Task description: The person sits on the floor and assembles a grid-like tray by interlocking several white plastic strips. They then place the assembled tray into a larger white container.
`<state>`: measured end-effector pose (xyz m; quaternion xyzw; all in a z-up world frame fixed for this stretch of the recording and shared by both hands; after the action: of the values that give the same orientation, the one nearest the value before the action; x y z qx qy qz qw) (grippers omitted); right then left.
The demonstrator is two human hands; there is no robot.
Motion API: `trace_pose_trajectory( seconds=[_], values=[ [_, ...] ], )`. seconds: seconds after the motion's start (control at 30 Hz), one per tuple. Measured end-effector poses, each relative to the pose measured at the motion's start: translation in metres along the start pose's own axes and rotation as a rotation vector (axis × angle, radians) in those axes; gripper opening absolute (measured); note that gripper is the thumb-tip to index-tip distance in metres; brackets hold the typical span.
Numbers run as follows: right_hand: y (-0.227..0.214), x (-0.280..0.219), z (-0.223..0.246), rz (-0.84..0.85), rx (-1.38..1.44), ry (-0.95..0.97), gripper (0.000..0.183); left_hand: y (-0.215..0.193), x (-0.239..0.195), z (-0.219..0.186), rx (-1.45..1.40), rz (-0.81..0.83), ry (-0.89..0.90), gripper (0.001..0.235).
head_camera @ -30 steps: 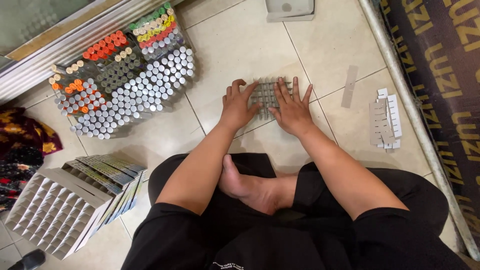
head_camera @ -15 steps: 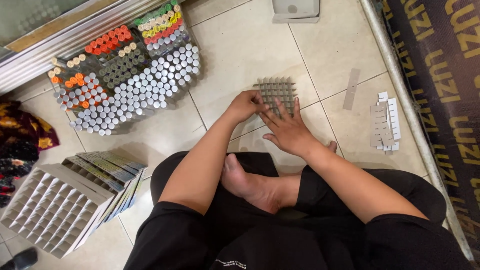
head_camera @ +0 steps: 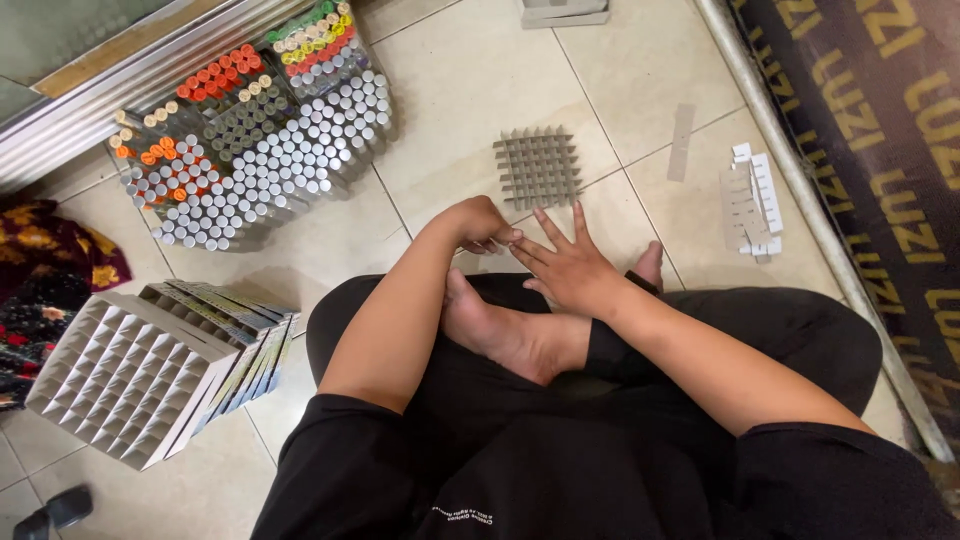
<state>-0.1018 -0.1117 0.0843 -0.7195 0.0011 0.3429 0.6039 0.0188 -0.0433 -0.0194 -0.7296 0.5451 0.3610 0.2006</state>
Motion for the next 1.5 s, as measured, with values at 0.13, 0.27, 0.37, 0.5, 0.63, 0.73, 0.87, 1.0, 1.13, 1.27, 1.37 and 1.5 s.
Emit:
trace_pose_trajectory(
  seconds=[0.13, 0.27, 0.37, 0.5, 0.63, 0.73, 0.87, 1.0, 1.13, 1.27, 1.37, 1.5],
  values=[
    [-0.001, -0.005, 0.004, -0.015, 0.072, 0.005, 0.06, 0.008, -0.019, -0.003, 0.02, 0.007, -0.011, 0.043],
    [-0.007, -0.007, -0.002, 0.025, 0.185, 0.019, 0.059, 0.013, -0.04, -0.016, -0.054, 0.006, 0.016, 0.039],
    [-0.029, -0.009, -0.015, 0.137, 0.301, 0.097, 0.057, 0.001, -0.035, -0.004, -0.188, -0.028, 0.053, 0.04],
    [0.01, -0.003, -0.085, 0.091, 0.469, 0.246, 0.056, -0.026, -0.046, 0.005, -0.142, -0.171, -0.028, 0.033],
    [0.058, -0.003, -0.16, -0.042, 0.623, 0.34, 0.029, -0.053, -0.027, 0.016, 0.062, -0.271, -0.112, 0.023],
    [0.063, -0.009, -0.182, -0.025, 0.726, 0.44, 0.016, -0.056, -0.017, 0.013, 0.067, -0.259, -0.15, 0.019],
    [0.045, -0.008, -0.184, 0.034, 0.93, 0.471, 0.019, -0.062, -0.01, 0.014, 0.17, -0.301, -0.218, 0.016],
    [0.026, -0.007, -0.197, 0.059, 1.076, 0.512, 0.019, -0.066, -0.034, 0.0, 0.158, -0.345, -0.246, 0.045],
    [0.016, 0.003, -0.228, -0.049, 1.086, 0.515, 0.015, -0.064, -0.027, -0.009, 0.273, -0.286, -0.236, 0.045],
    [0.022, 0.024, -0.25, -0.105, 0.894, 0.587, 0.029, -0.054, -0.013, -0.005, 0.273, -0.195, -0.216, 0.034],
    [0.018, 0.043, -0.24, -0.091, 0.925, 0.535, 0.027, -0.041, -0.008, -0.005, 0.192, -0.111, -0.183, 0.03],
    [0.005, 0.058, -0.223, -0.044, 0.902, 0.486, 0.033, -0.024, 0.009, 0.004, 0.089, -0.006, -0.184, 0.028]
  ],
)
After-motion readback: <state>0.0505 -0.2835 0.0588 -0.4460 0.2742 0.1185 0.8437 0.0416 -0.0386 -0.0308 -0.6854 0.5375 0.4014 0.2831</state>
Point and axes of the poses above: each hand's wrist, its own x-axis towards the middle knuckle, its own y-axis out of the palm, z = x × y, the point moved 9 cm from there along x, towards the middle knuckle, and after that the axes turned 13 degrees about z, right-handed, at the moved point
